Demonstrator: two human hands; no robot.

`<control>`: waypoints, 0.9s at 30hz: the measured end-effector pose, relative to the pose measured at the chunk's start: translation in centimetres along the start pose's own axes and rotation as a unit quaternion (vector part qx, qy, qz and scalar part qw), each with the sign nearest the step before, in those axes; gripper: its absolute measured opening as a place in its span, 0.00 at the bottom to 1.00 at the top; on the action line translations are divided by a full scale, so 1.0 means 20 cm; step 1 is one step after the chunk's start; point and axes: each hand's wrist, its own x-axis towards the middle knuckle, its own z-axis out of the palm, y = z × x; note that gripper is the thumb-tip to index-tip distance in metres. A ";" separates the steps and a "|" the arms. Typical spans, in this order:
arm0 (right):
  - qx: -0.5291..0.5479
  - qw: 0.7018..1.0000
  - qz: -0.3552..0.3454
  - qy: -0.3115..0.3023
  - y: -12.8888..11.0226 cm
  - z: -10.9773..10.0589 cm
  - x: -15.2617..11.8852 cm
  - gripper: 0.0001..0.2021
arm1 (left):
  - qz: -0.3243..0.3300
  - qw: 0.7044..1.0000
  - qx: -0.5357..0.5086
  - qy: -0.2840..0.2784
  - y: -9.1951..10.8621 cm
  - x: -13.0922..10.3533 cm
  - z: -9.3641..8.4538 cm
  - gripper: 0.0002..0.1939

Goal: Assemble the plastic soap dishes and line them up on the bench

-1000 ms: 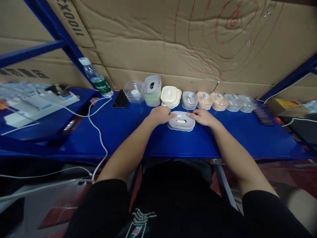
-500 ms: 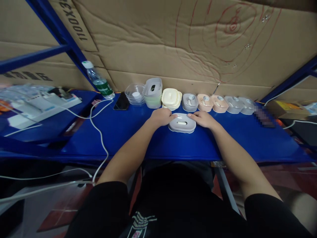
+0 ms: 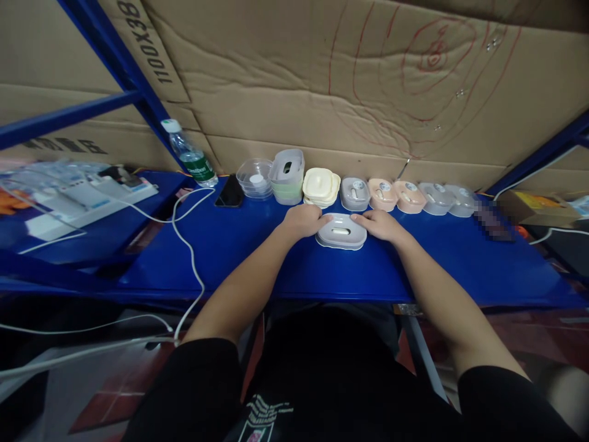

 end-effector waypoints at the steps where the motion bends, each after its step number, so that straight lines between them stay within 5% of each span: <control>1: 0.001 1.000 -0.001 0.000 0.00 0.00 0.00 0.35 | -0.001 1.000 0.000 0.001 0.00 0.00 0.00 0.31; 7: 0.073 0.995 -0.042 0.060 0.02 0.03 -0.01 0.31 | -0.001 1.000 -0.001 0.008 0.01 0.00 0.00 0.30; 27: 0.077 0.995 -0.064 0.026 -0.02 0.02 -0.01 0.34 | 0.028 0.999 -0.034 -0.001 0.00 0.03 0.04 0.29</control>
